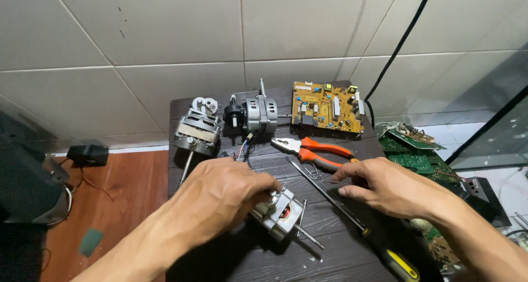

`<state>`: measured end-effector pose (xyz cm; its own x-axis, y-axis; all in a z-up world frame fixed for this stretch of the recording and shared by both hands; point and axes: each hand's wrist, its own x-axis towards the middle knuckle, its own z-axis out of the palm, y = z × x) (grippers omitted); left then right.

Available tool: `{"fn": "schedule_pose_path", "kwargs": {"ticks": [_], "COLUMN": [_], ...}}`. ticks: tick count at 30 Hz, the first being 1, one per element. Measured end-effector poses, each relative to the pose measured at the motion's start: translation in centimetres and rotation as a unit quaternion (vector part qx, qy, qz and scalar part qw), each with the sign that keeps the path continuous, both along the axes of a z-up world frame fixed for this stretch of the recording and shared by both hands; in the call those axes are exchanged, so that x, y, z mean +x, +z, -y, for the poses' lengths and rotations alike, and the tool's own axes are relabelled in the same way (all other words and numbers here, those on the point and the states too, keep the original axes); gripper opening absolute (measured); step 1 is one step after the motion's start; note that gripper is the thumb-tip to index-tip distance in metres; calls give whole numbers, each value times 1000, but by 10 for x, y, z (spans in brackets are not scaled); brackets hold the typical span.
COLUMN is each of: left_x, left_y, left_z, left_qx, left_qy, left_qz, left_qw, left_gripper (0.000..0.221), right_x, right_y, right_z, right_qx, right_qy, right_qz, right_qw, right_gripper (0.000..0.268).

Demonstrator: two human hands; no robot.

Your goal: The person sits on the floor at a low table and works on a small electric motor, unscrewing and prying off its housing with a screwdriver, separating the stator and rotor, and handling screws and wires. They use pliers and a brush nearby and pick up a soldering iron near the end.

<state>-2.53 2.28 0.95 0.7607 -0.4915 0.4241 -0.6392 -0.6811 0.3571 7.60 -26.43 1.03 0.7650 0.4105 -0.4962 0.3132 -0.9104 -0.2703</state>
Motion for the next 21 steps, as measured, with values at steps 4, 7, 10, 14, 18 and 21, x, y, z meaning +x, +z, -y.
{"fn": "schedule_pose_path", "kwargs": {"ticks": [4,7,10,14,18,21], "left_x": [-2,-5,-10,-16,-20,-20], "left_y": [3,3,4,4,4,6], "left_z": [4,7,11,12,14,15], "left_qx": [2,4,7,17,7,29], "left_qy": [10,7,11,14,7,7], "left_qz": [1,-2,-3,-4,-15,-25], "left_qw": [1000,1000,1000,1000,1000,999], "left_gripper": [12,10,10,16,13,16], "right_x": [-2,-5,-10,-14,-16,-12], "right_y": [4,8,13,22,12,11], "right_z": [1,0,-2,-5,0,4], "right_qx": [16,8,-6,-16,-4,-7], "right_qy": [4,-2,-10,-10,1,7], "right_qz": [12,7,2,-1,8,8], "right_qw": [1000,1000,1000,1000,1000,1000], "right_gripper": [28,28,29,28,29,25]}}
